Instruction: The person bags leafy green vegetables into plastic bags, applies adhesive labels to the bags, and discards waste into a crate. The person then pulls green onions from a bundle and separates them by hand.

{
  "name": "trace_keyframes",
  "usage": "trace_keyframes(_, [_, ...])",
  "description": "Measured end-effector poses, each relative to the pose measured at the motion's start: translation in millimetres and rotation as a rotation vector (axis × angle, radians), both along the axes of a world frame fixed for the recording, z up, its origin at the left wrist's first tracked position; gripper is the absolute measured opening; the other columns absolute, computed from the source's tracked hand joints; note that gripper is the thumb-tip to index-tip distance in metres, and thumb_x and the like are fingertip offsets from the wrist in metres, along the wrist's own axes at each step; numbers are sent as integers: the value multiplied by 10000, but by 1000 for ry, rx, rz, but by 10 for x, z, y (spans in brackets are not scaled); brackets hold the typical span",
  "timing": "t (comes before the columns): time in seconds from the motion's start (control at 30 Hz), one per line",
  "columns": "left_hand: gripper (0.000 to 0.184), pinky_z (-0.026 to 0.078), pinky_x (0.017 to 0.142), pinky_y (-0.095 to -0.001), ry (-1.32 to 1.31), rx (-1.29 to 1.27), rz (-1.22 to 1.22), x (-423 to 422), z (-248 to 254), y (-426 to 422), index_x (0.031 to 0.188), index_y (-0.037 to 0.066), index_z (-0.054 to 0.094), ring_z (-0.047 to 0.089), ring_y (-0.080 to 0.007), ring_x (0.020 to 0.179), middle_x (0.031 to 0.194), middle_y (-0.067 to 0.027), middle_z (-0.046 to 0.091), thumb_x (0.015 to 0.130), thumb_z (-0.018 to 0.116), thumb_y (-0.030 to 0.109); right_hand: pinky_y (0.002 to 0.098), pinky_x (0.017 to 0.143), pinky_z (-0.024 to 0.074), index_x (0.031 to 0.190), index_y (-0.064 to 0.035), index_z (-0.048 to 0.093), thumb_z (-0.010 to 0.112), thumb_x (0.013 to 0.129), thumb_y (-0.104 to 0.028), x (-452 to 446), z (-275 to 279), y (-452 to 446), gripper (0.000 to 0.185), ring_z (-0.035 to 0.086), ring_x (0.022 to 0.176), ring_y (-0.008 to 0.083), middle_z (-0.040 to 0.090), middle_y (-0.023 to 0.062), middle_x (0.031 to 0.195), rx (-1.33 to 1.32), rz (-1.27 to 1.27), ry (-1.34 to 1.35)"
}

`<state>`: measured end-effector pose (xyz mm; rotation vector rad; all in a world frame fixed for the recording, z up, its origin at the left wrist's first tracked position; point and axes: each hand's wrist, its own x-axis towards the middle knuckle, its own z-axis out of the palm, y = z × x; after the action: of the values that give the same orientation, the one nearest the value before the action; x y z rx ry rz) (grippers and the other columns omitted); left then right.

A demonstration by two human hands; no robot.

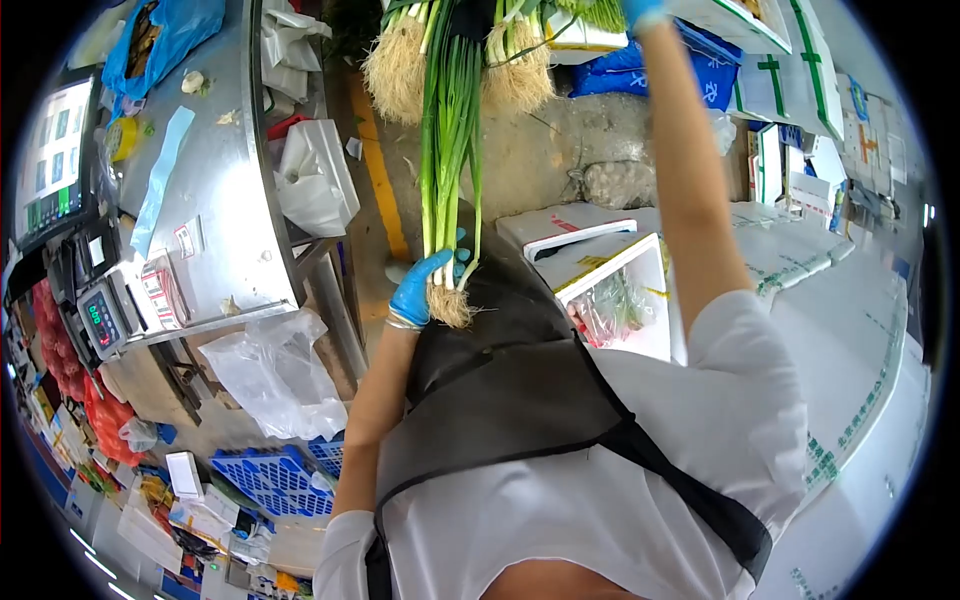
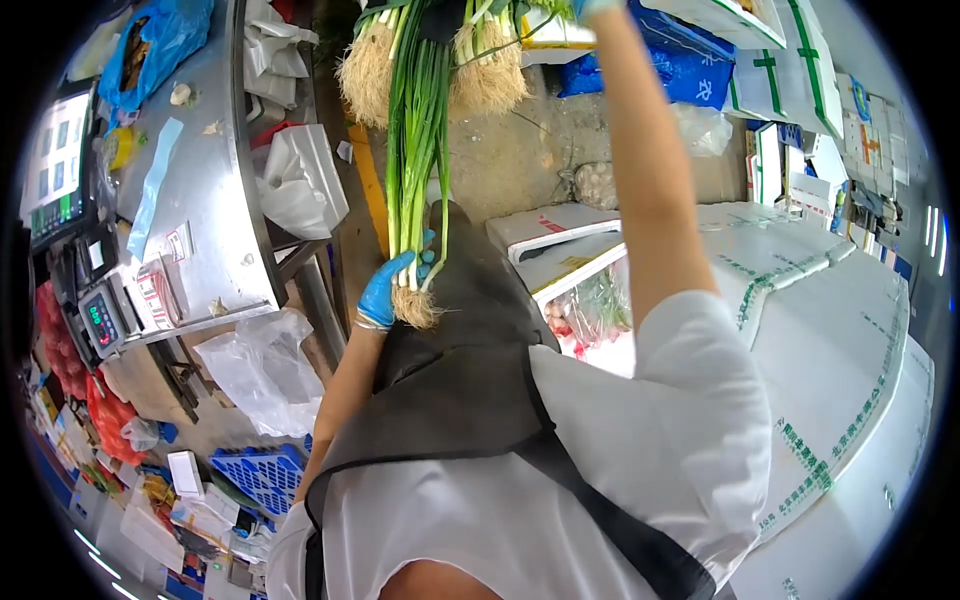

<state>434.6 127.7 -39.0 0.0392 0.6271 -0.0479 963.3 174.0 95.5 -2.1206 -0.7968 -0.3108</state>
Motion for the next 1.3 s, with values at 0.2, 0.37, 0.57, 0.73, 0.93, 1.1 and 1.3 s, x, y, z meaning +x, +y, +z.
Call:
trace_keyframes(0.2, [496, 533, 772, -285, 85, 203, -157, 30, 140, 123, 1366, 26, 463, 626, -149, 948, 1109, -102, 634, 907, 617, 132, 481, 1042, 402, 1476, -90, 303, 452, 837, -746, -2301, -1952, -1051, 927, 469, 1267, 321, 393, 170, 1449, 41, 324, 1926])
trace_keyframes(0.37, [700, 508, 751, -367, 391, 1323, -404, -23, -148, -15, 1406, -15, 351, 620, -268, 915, 1098, -193, 591, 805, 689, 102, 525, 1044, 402, 1441, -67, 352, 445, 787, -793, -2823, -1984, -464, 981, 500, 1243, 328, 435, 159, 1426, 521, 647, 1946])
trace_keyframes(0.57, [829, 435, 898, -487, 791, 1705, -732, -312, 578, -92, 1469, 53, 287, 532, -439, 1061, 1153, -267, 534, 761, 704, 158, 427, 939, 508, 1326, -64, 506, 582, 921, -465, -2924, -1480, -191, 575, 586, 1103, 242, 590, 121, 1245, 714, 432, 1966])
trace_keyframes(0.73, [1027, 339, 1054, -446, 836, 2200, -478, -874, 1239, -111, 1503, 70, 232, 430, -337, 1247, 1368, -175, 426, 666, 822, 148, 362, 884, 518, 1361, -54, 488, 560, 956, -304, -3679, -680, -237, 481, 623, 967, 189, 627, 79, 1120, 745, 529, 1962])
trace_keyframes(0.93, [1028, 490, 907, -285, 232, 1043, -226, -1169, 1208, 200, 1510, 61, 196, 572, -156, 1040, 1245, -79, 538, 685, 807, 10, 287, 803, 535, 1222, -51, 586, 691, 875, -208, -3972, 491, -185, 395, 639, 895, 125, 663, 41, 1030, 623, 663, 1690])
trace_keyframes(1.1, [683, 495, 812, -260, -72, 870, -263, -218, 1537, 538, 1368, -6, 448, 587, -108, 899, 1005, -39, 623, 756, 750, 32, 291, 812, 539, 1207, -31, 600, 700, 871, -224, -3175, 1146, 74, 399, 646, 914, 128, 673, 55, 1035, 518, 767, 1432])
trace_keyframes(1.3, [335, 495, 713, -268, -52, 802, -220, 1254, 909, 695, 1126, -7, 620, 618, -130, 784, 870, -39, 637, 846, 703, 158, 251, 683, 456, 1286, -21, 485, 631, 867, -525, -1778, 65, 0, 670, 561, 836, 84, 593, 12, 976, 467, 325, 1061])
